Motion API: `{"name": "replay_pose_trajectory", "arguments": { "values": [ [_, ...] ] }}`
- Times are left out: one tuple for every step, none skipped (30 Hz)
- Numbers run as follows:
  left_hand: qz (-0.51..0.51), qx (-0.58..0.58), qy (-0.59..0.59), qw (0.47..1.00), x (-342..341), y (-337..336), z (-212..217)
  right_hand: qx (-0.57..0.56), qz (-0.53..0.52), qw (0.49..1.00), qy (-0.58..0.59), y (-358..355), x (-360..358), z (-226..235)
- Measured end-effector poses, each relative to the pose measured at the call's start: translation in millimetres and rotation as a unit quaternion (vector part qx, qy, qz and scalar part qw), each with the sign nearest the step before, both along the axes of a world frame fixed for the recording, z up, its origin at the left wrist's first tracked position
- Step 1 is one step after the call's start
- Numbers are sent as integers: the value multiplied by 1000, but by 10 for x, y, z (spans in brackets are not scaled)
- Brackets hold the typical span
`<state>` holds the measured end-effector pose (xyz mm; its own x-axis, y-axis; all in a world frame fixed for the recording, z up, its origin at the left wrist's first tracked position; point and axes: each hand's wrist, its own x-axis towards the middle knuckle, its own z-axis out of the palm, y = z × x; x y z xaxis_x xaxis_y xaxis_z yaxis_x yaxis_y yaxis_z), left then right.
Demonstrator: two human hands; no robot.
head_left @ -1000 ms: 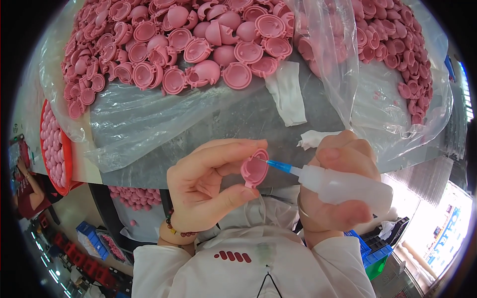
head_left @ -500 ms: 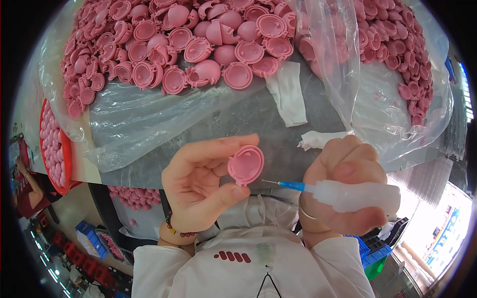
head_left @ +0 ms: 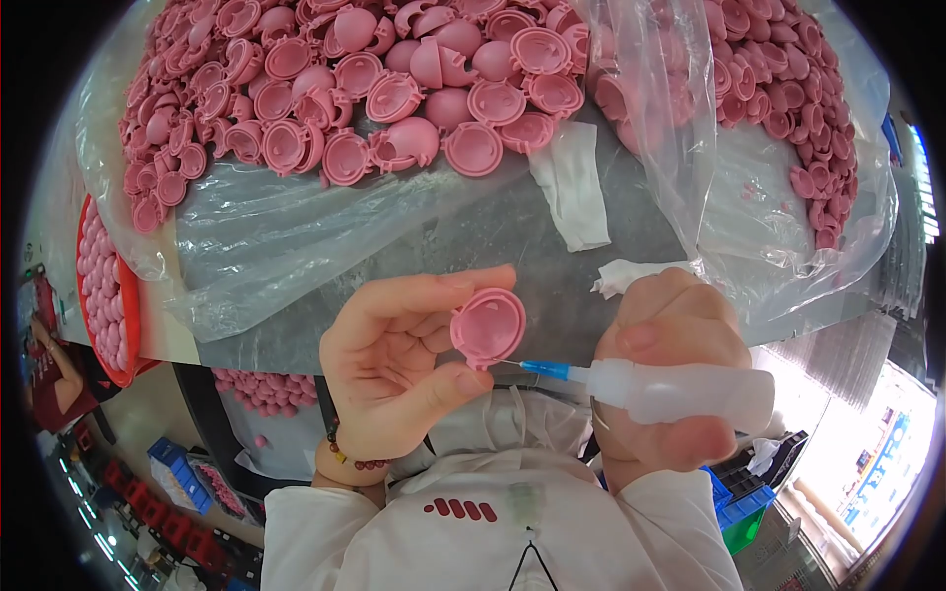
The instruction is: Applying glue to small pink plastic caps and assembling them at a factory workstation.
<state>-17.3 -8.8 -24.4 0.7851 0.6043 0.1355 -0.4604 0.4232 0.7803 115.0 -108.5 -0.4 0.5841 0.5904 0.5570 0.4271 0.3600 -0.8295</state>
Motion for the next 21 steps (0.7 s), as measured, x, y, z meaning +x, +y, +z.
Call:
{"name": "replay_pose_trajectory", "arguments": {
  "values": [
    [-2, 0, -1, 1000, 0, 2, 3, 0, 0, 1000, 0, 0, 0, 0],
    [-3, -1, -1, 1000, -1, 3, 4, 0, -1, 1000, 1, -1, -2, 0],
    [-3, -1, -1, 1000, -3, 4, 2, 1, -1, 1000, 2, -2, -5, 0],
    [-2, 2, -1, 1000, -2, 4, 3, 1, -2, 1000, 1, -6, -9, 5],
    [0, 6, 0, 1000, -1, 4, 3, -11, -5, 1000, 3, -13, -16, 10],
    [0, 6, 0, 1000, 1, 1, 4, -23, -8, 1000, 5, -15, -21, 13],
    [6, 7, -1, 1000, 6, -4, 4, -23, -9, 1000, 5, -13, -22, 16],
    [12, 9, -1, 1000, 10, -9, 3, -19, -12, 1000, 4, -10, -22, 19],
    [12, 9, -1, 1000, 12, -12, 2, -15, -15, 1000, 4, -7, -24, 21],
    [21, 32, 10, 999, 9, -16, -3, -15, -15, 1000, 4, -7, -32, 19],
    [31, 55, 22, 998, 6, -20, -8, -21, -19, 1000, 11, -11, -44, 17],
    [31, 55, 22, 998, 2, -25, -12, -28, -24, 999, 18, -13, -51, 13],
    [41, 64, 27, 997, 4, -33, -15, -28, -24, 999, 17, -15, -47, 10],
    [52, 73, 33, 995, 5, -39, -19, -27, -24, 999, 13, -15, -40, 5],
    [52, 73, 33, 995, 6, -41, -27, -27, -24, 999, 9, -15, -32, -2],
    [59, 89, 36, 994, 14, -43, -21, -27, -25, 999, 8, -29, -5, 10],
    [66, 106, 40, 991, 20, -44, -16, -12, -15, 1000, 3, -58, 37, 23],
    [66, 106, 39, 991, 27, -46, -11, 2, -4, 1000, -3, -89, 76, 37],
    [70, 116, 35, 990, 33, -46, -14, 2, -5, 1000, -3, -131, 90, 35],
    [74, 127, 31, 989, 38, -44, -18, 16, -33, 999, 37, -188, 88, 21],
    [73, 126, 30, 989, 42, -40, -25, 30, -61, 995, 76, -238, 103, 1]
  ]
}}
